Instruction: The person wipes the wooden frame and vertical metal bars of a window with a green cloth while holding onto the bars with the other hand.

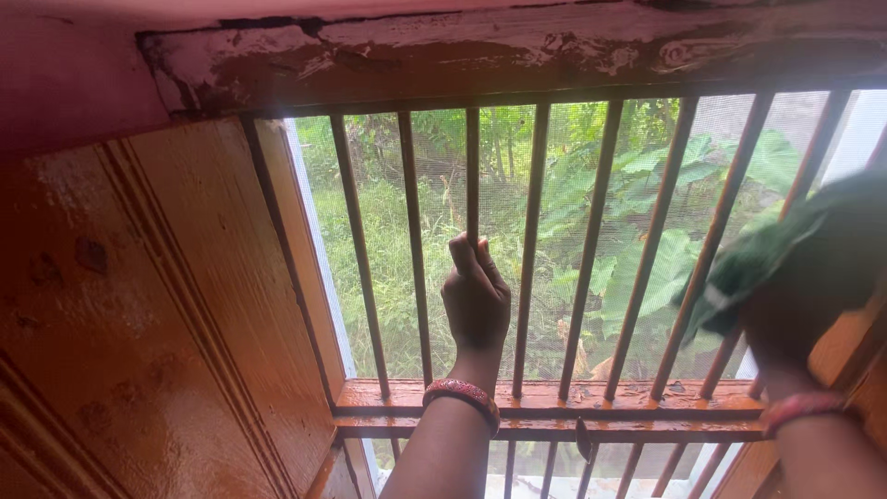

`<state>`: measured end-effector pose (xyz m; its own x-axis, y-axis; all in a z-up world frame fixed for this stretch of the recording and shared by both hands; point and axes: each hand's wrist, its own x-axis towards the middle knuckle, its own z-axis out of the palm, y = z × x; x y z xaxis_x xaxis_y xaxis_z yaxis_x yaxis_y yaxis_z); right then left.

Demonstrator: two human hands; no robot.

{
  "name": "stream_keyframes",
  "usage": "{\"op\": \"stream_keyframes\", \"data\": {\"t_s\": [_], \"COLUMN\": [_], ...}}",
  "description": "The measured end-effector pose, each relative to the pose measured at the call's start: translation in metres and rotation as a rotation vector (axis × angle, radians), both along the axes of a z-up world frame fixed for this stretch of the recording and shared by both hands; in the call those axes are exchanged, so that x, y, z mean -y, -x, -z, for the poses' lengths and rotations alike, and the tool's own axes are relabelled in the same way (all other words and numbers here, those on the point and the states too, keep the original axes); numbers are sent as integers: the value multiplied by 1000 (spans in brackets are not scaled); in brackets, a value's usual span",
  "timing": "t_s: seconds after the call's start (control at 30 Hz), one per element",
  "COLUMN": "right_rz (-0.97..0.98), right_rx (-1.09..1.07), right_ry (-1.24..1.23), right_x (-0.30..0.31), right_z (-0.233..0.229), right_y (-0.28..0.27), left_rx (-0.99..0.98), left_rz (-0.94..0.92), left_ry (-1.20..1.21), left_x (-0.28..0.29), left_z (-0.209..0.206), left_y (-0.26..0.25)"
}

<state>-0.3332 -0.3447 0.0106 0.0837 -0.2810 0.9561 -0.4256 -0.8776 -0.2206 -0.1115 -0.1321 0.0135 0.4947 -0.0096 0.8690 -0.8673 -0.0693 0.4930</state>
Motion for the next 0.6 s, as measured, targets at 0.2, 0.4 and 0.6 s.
{"op": "stream_keyframes", "data": {"t_s": [0.2, 0.4, 0.6], "right_rz": [169, -188, -239], "right_rx": [-103, 3, 90], "right_ry": [-214, -39, 125], "right_x": [-27, -62, -89], "right_z": [141, 55, -86], "right_y": [10, 2, -45], "left_rx": [0, 4, -9], "left_rz": [-30, -16, -25], "left_ry": [5, 3, -21], "left_x": [2, 4, 0], "left_z": [3, 2, -2], "left_y": [-2, -3, 0]}}
